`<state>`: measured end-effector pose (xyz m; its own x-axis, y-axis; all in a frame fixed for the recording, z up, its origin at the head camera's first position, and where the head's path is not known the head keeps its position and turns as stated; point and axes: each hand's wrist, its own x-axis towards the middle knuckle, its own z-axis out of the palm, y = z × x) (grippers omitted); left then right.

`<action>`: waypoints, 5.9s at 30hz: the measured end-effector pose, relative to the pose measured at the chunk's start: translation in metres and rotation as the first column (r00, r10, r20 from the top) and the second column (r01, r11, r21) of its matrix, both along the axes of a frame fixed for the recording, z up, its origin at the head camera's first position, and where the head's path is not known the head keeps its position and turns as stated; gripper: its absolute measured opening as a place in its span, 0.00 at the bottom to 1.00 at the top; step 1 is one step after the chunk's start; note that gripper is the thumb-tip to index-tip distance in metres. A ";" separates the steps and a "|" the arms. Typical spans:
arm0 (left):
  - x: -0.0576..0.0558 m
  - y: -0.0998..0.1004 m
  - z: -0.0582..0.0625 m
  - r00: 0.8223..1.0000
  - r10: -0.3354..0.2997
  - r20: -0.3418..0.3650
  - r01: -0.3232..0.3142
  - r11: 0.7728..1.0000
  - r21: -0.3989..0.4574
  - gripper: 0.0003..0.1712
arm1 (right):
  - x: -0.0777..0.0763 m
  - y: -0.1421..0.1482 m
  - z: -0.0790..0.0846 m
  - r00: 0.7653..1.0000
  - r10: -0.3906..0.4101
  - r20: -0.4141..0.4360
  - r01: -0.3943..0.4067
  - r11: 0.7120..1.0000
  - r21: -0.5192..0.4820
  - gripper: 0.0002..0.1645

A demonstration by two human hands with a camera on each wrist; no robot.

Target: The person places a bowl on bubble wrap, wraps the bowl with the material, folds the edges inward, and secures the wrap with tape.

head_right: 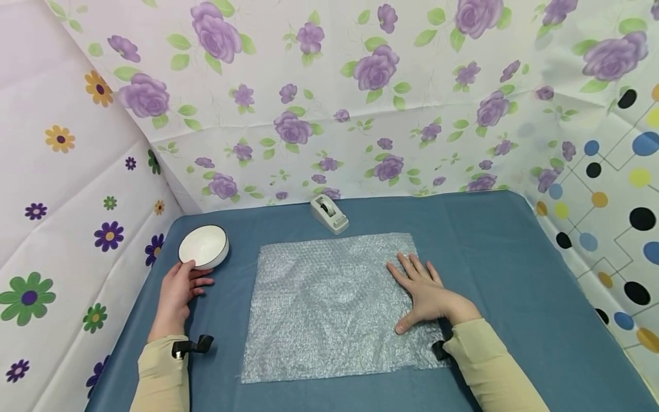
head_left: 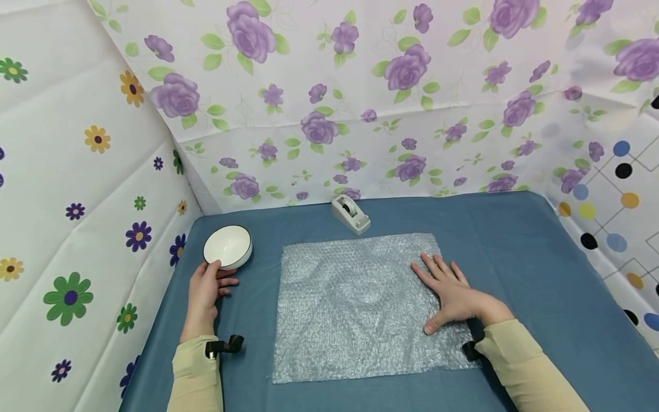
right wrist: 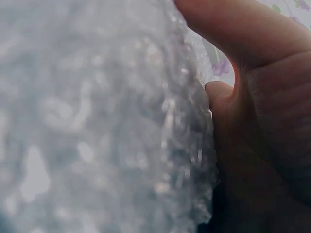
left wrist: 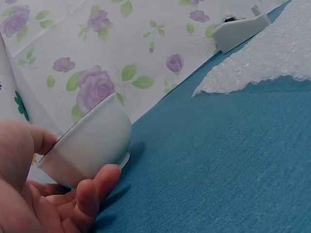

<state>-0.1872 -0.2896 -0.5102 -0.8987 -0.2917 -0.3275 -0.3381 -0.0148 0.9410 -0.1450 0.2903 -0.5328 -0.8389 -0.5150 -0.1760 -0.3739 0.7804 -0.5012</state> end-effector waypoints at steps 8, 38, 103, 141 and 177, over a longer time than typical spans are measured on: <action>0.000 0.000 0.000 1.000 0.006 0.008 -0.006 1.000 0.023 0.27 | 0.000 0.001 -0.003 1.000 -0.006 0.009 0.006 1.000 0.008 0.90; 0.000 0.001 -0.001 1.000 0.014 -0.010 -0.014 1.000 0.012 0.28 | 0.000 0.000 0.000 1.000 -0.007 0.012 0.007 1.000 0.014 0.90; 0.004 0.029 0.027 0.987 -0.131 -0.093 0.126 0.990 -0.061 0.29 | -0.001 0.000 0.002 1.000 -0.008 -0.002 0.008 1.000 0.018 0.90; 0.009 0.069 0.035 0.924 -0.366 -0.109 0.352 0.927 -0.129 0.29 | -0.001 0.001 0.001 1.000 -0.002 0.031 0.002 1.000 -0.015 0.89; 0.023 0.116 0.032 0.854 -0.509 -0.111 0.496 0.860 -0.121 0.39 | 0.000 0.000 0.004 1.000 -0.002 0.025 0.002 1.000 -0.013 0.88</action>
